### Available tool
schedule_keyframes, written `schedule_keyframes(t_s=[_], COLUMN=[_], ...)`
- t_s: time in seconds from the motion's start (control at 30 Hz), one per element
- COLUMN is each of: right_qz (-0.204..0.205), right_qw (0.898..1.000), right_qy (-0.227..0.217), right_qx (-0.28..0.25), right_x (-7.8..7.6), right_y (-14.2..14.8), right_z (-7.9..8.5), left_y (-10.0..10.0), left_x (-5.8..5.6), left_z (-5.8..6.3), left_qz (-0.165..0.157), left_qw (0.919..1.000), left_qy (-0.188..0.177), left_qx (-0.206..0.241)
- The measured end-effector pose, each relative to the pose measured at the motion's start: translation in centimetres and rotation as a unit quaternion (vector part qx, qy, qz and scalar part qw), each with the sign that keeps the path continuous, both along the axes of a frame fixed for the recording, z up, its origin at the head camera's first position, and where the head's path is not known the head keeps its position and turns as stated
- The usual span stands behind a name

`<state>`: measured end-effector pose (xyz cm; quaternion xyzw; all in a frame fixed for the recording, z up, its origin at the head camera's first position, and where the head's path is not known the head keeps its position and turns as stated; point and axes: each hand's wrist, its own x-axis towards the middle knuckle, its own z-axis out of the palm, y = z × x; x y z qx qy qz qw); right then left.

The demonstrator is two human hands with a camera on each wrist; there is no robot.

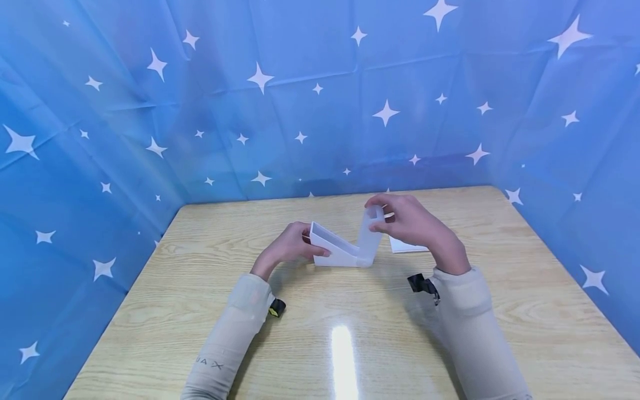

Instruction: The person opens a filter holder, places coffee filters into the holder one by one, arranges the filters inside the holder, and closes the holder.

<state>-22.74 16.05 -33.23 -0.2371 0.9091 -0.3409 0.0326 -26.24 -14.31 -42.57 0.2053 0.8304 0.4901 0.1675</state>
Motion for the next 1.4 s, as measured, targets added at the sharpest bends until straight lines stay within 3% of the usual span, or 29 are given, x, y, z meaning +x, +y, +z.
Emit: schedule_keyframes(t_s=[1.4], right_qz=[0.012], right_qw=[1.000], right_qy=[0.001], right_qx=[0.011], right_x=[0.0], right_y=[2.1], right_z=[0.3], left_y=[0.0], left_x=[-0.1], left_z=[0.1], left_qz=[-0.003], left_qw=[1.0000], left_qy=[-0.007], left_qx=[-0.003])
